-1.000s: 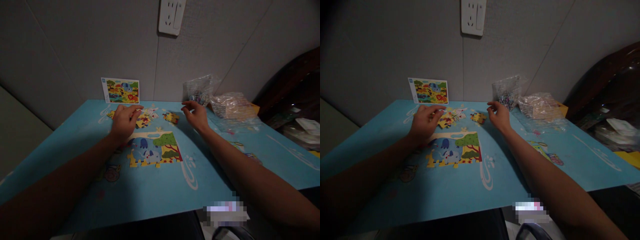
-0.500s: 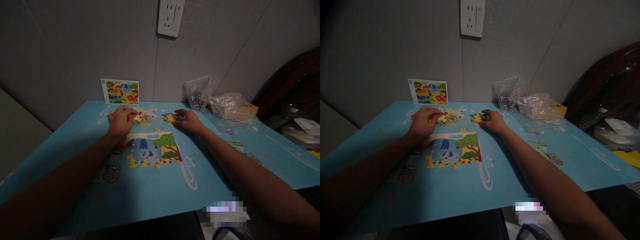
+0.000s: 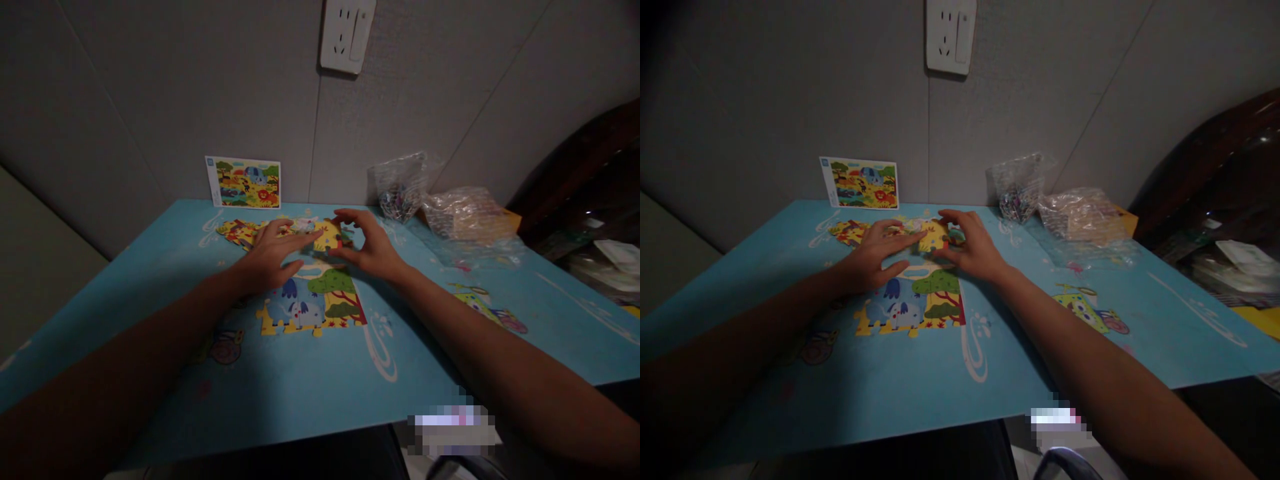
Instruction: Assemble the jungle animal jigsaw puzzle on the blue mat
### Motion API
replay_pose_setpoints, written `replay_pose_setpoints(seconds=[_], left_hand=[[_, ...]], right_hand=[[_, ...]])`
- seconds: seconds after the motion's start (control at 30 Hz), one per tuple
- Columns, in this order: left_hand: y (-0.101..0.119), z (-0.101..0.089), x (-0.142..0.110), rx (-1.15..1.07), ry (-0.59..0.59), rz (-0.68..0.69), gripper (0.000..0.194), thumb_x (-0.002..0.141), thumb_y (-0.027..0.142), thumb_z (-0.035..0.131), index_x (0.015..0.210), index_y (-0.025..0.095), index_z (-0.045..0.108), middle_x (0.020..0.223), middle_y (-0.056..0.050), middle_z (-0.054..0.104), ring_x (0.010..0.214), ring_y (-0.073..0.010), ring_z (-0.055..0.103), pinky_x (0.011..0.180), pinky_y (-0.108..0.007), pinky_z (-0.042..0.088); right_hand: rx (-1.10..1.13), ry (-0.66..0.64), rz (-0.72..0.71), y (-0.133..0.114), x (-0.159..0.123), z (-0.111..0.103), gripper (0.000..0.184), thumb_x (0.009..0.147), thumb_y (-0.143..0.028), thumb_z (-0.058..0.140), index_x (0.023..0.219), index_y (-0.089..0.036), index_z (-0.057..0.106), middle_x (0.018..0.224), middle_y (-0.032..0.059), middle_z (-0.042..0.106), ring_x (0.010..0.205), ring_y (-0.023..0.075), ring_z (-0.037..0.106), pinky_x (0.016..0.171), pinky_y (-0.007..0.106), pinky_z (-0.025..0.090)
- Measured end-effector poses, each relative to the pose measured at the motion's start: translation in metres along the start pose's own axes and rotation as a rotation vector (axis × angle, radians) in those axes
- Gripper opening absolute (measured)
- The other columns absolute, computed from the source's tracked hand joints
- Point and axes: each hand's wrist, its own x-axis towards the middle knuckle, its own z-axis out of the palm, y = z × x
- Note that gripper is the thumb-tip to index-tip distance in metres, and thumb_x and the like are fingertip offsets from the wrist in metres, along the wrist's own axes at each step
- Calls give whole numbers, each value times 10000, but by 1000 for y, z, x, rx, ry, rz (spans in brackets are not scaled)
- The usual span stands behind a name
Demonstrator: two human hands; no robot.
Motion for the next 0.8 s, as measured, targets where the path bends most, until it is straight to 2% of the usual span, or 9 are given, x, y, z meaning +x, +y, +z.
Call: replay_pose_setpoints(seconds=[0.07,0.13,0.23,0.33,0.43,0.63,0.8], left_hand=[[-1,1,-1,-3,3,26,557,905,234,552,1462,224,550,1343,-119,654,1388,-340,376,1137,-565,306],[-5,1,-1,13,55,-4,531,905,183,512,1428,226,589,1348,-120,645,1416,-329,383,1140,-555,325],[-12,-1,0,33,132,-93,569,879,118,462,1420,226,599,1377,-113,618,1426,-319,401,1142,-545,356],[-16,-3,0,56,165,-168,594,853,93,450,1408,230,611,1414,-115,580,1420,-322,419,1127,-550,382],[-16,-5,0,83,167,-206,616,838,73,448,1408,237,612,1418,-118,573,1423,-335,414,1121,-559,380],[-14,-6,0,115,147,-218,636,824,56,453,1411,246,611,1442,-119,547,1434,-350,393,1131,-572,350],[-16,-6,0,118,135,-239,624,825,77,451,1397,255,625,1451,-115,534,1421,-365,408,1120,-584,360]], right_hand=[[0,-57,-63,-4,0,2,736,712,-453,849,1361,-265,558,1230,99,673,1150,314,583,1026,507,457],[-50,-69,-42,3,0,2,787,722,-465,834,1412,-255,520,1271,109,663,1203,336,563,1057,537,436],[-213,-58,145,27,-1,-3,789,746,-423,797,1445,-208,503,1361,153,626,1260,384,534,1080,583,406],[-320,-150,351,46,-2,-6,752,784,-411,752,1447,-156,504,1358,170,642,1261,409,540,1068,604,408],[-326,-194,394,49,-2,-6,685,812,-365,723,1433,-170,508,1291,132,696,1237,377,571,1065,587,415],[-299,-117,400,45,0,-6,698,734,-350,806,1363,-192,548,1153,103,750,1134,339,638,1024,544,443],[-128,95,556,52,2,-5,708,677,-438,838,1283,-179,581,1042,113,740,944,303,690,864,470,528]])
